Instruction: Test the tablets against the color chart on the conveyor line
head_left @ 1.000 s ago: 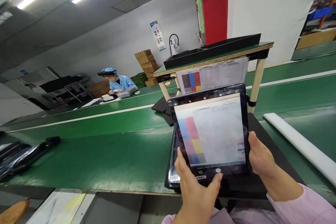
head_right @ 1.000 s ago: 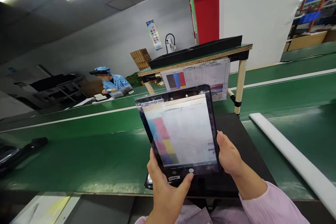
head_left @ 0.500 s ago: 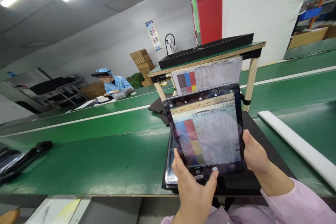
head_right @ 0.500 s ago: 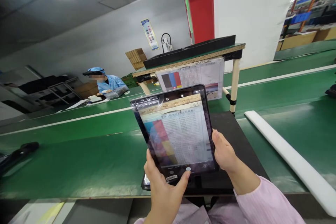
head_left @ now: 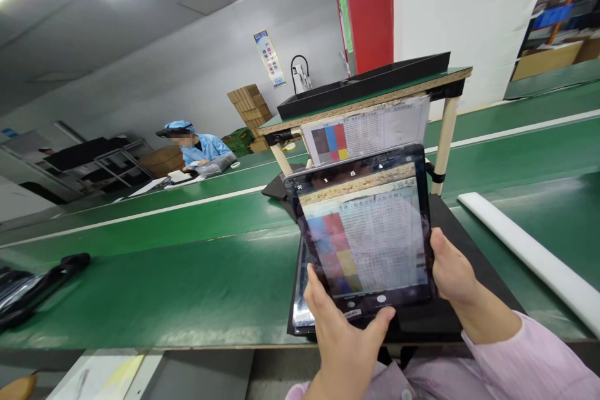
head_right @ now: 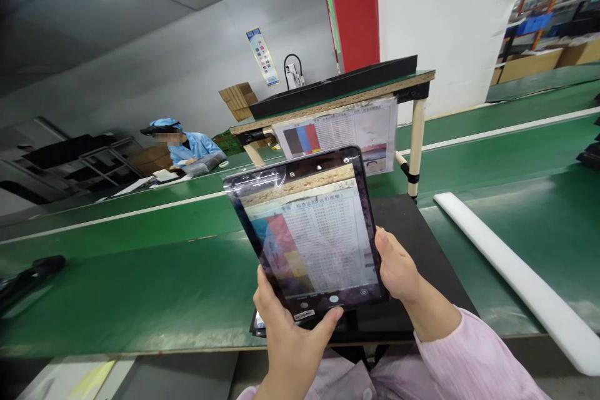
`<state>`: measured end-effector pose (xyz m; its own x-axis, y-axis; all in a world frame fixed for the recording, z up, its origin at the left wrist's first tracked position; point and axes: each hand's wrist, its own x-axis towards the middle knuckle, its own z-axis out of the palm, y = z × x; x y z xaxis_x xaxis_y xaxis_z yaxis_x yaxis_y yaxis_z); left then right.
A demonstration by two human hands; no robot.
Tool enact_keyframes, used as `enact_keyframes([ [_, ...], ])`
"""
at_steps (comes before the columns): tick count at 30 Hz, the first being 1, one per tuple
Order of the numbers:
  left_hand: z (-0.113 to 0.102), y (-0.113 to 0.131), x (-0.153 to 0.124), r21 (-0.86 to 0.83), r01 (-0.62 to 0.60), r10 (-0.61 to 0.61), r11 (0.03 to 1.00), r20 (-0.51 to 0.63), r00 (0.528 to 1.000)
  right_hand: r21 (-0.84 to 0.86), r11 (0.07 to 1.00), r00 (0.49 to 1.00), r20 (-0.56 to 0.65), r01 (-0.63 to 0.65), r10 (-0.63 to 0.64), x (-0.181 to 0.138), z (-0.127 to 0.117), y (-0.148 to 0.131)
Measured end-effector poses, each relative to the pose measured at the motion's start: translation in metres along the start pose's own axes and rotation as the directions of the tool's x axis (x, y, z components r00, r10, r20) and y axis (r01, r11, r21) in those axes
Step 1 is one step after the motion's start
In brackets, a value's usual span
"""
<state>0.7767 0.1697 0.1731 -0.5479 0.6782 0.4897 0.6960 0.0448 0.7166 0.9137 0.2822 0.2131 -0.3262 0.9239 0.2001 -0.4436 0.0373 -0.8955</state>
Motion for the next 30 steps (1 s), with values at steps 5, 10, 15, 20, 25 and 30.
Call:
enact_keyframes([
  [5,-0.006,-0.005,0.003,-0.222,-0.013,0.021,0.975,0.034,0.999,0.098,0.995,0.999,0.021,-0.029,0.027,0.001,0.001,-0.005],
  [10,-0.017,-0.028,0.028,-0.681,0.379,-0.259,0.627,0.276,0.926,0.113,0.993,0.999,-0.025,-0.038,0.041,-0.006,-0.001,-0.002],
  [15,-0.026,-0.041,0.041,-0.714,0.632,-0.338,0.301,0.54,0.771,-0.142,0.978,0.986,0.076,0.156,-0.146,-0.022,-0.004,-0.003],
  [20,-0.023,-0.033,0.03,-0.721,0.638,-0.331,0.269,0.553,0.764,-0.427,0.81,0.913,0.255,0.402,-0.319,-0.026,-0.012,-0.028],
  [25,-0.018,-0.027,0.021,-0.71,0.625,-0.349,0.325,0.524,0.777,-0.56,0.681,0.88,0.258,0.472,-0.398,-0.018,-0.024,-0.043],
  [30,-0.011,-0.004,0.015,-0.715,0.642,-0.367,0.278,0.539,0.759,-0.583,0.731,0.931,0.148,0.354,-0.333,-0.017,-0.036,-0.041],
])
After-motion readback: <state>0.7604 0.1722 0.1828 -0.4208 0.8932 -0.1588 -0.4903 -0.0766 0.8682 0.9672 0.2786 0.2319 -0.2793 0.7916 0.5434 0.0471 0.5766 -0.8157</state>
